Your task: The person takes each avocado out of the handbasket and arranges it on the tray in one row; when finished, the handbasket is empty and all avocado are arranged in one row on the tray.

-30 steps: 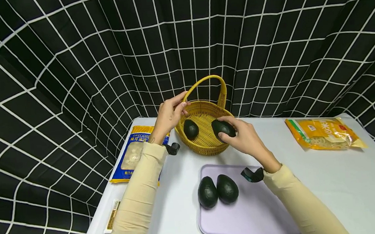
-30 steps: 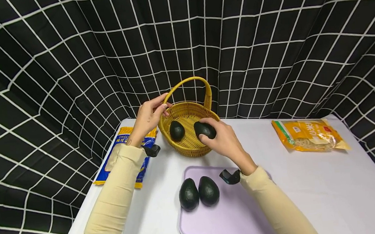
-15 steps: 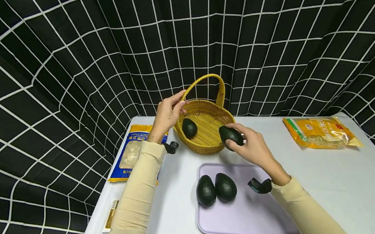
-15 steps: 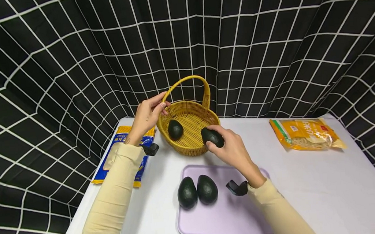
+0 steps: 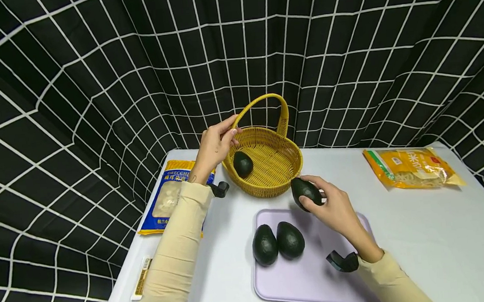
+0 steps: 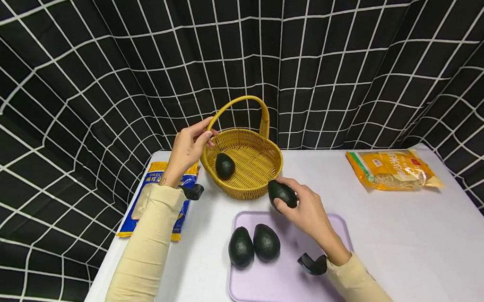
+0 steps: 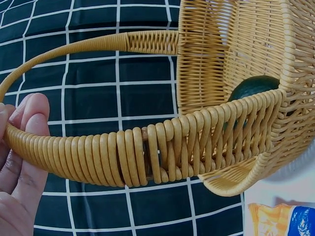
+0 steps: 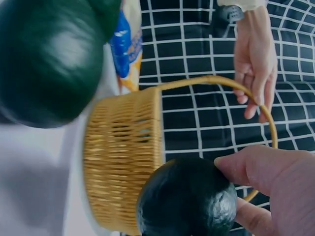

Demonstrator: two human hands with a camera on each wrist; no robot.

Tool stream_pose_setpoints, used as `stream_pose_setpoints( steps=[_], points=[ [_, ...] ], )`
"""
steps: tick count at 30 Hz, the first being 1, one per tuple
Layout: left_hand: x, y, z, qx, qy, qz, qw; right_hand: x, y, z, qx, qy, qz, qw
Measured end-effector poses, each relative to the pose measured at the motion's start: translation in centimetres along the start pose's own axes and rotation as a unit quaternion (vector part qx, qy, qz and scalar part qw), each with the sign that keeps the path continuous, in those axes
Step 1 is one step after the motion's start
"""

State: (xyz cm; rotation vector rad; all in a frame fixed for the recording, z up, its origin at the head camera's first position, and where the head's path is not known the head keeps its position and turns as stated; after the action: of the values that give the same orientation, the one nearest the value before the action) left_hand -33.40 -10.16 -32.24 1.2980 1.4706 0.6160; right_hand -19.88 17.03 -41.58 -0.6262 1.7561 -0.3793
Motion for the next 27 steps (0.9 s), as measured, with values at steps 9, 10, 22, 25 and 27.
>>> stream_pose_setpoints(
  steps=[9,10,22,25,27],
  points=[
    [-0.1,0.0,0.0,-0.002,0.002,-0.005,1.0,0.8,1.5,2.7,0.032,0.002,0.001,0.9995],
    [-0.1,0.0,0.0,-0.002,0.002,-0.004,1.0,0.9,1.6,2.9,0.033,0.004,0.001,0.9994],
    [-0.1,-0.1,-0.2,-0.002,0.003,0.011,0.9999,1.4,2.0,4.5,0.048,0.016,0.011,0.9986],
    [0.0,-0.1,-0.1,-0.002,0.003,0.004,1.0,1.5,2.1,4.8,0.055,0.016,0.013,0.9983],
    [0.0,-0.1,-0.1,-0.003,0.002,-0.001,1.0,1.5,2.2,5.0,0.063,0.016,0.013,0.9978]
  ],
)
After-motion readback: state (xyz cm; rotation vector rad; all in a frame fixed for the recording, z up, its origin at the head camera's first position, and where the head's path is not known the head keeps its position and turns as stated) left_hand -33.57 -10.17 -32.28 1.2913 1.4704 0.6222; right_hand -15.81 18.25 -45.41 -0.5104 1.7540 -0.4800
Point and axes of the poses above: each hand's wrist, its own z-axis away from the middle knuckle, its own x-axis out of the palm, y = z × x, the point moved 6 cm from there along -z, towards the middle knuckle, and after that the axes turned 9 degrees about z, right-handed, at the moved point
